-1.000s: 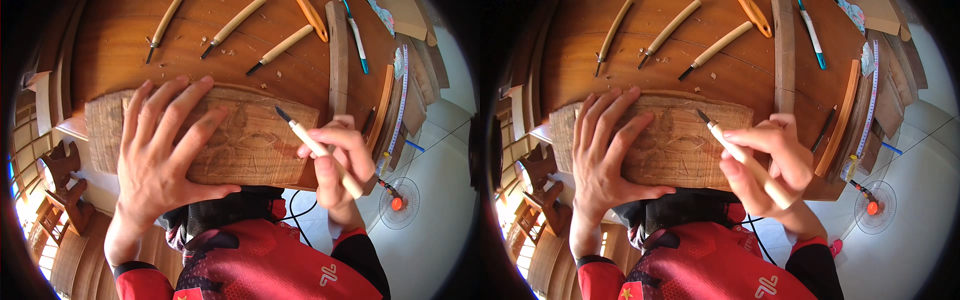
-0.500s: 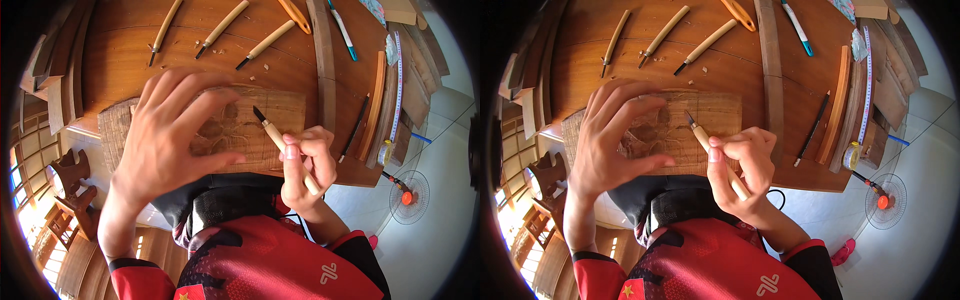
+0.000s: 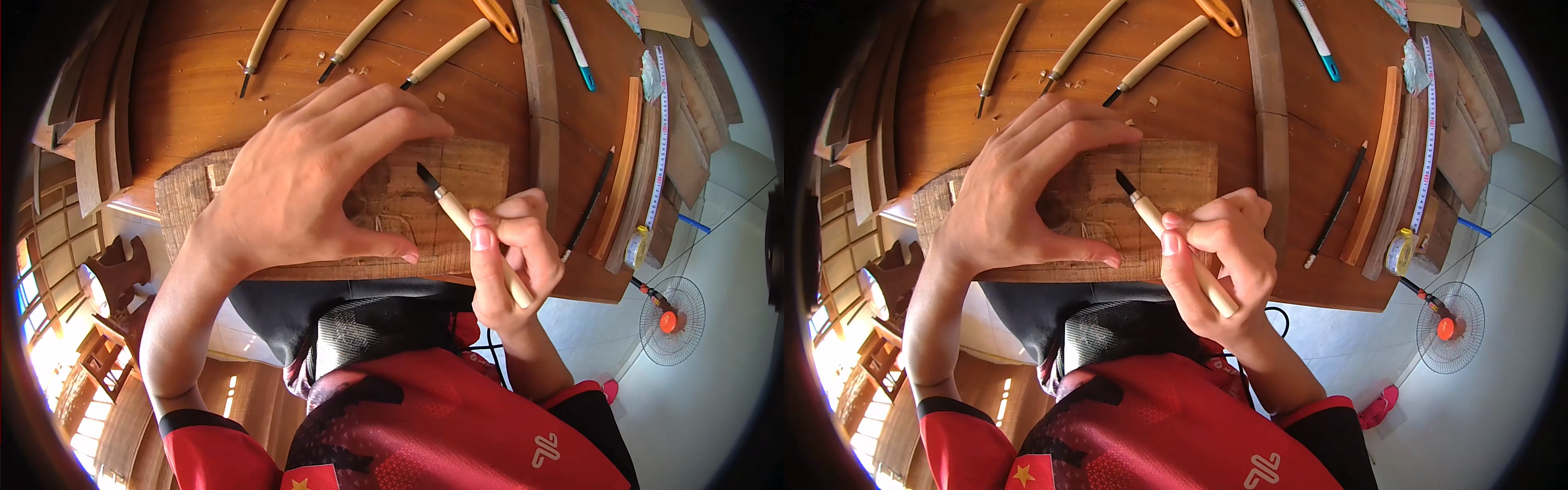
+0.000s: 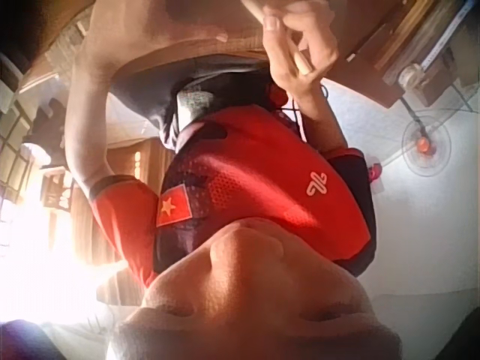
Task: The person carves a floral design into a rectangular piece of wood using a small carving knife. They hold the wood steady with their left hand while using the knife in their right hand to remove thin shavings and refine the details of the petals and leaves.
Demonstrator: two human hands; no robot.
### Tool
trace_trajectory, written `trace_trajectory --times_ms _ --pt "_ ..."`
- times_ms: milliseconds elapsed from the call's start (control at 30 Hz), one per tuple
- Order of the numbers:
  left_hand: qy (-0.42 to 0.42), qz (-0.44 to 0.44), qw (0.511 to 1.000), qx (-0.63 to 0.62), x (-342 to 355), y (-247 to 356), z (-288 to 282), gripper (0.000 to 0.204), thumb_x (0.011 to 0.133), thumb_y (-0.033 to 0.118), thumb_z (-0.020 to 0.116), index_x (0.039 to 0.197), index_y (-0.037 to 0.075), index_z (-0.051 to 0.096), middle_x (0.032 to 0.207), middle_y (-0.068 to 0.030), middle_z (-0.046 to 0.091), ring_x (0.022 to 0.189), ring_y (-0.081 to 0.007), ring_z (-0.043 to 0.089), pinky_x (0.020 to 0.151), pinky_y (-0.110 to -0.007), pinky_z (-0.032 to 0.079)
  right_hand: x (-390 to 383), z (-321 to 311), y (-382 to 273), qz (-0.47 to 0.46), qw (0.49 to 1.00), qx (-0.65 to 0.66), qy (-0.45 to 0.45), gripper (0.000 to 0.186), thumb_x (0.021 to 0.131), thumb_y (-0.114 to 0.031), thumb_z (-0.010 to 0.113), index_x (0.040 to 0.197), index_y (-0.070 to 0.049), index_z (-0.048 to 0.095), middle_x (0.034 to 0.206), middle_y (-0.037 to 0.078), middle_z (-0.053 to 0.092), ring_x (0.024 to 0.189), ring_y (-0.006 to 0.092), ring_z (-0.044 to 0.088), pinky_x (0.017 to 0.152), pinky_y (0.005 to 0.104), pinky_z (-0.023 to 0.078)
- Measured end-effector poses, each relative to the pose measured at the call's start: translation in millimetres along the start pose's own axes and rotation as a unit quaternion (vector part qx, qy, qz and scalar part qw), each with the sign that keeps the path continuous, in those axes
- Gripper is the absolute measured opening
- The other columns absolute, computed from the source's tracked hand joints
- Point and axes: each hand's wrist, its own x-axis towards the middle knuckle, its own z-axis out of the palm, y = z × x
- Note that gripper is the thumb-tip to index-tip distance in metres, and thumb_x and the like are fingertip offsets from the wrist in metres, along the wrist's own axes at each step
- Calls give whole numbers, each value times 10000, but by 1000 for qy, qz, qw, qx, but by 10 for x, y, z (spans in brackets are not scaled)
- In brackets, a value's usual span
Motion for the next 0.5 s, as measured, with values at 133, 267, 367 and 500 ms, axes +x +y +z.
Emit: trace_trajectory --times_ms 133,267,367,500 --pt "-2 2 1000 -7 8 -10 0 909 589 440 983 1353 72 656 1311 -101 655 1196 -333 645 999 -441 532 -10 4 35 -2 1000 17 -4 118 845 36 741 917 -37 683 801 55 705 794 211 499 789 344 379" --pt "12 -5 1000 -10 1 16 6 975 576 428 1000 1390 46 623 1370 -139 601 1228 -334 642 994 -450 541 -31 29 60 -22 1000 10 3 122 833 35 740 916 -35 684 777 48 688 787 210 489 785 346 372" --pt "17 -37 998 -42 -13 16 19 1064 531 446 1024 1419 43 597 1421 -163 537 1169 -310 647 967 -431 554 -31 68 65 -33 999 8 14 122 823 37 738 894 -38 672 769 47 680 783 213 492 784 350 370" --pt "52 -19 997 -61 9 5 24 1201 467 469 1055 1471 50 544 1455 -164 488 1075 -253 628 932 -390 556 -42 126 42 -29 999 6 33 128 818 42 733 862 -44 651 778 53 685 782 220 500 782 348 372"
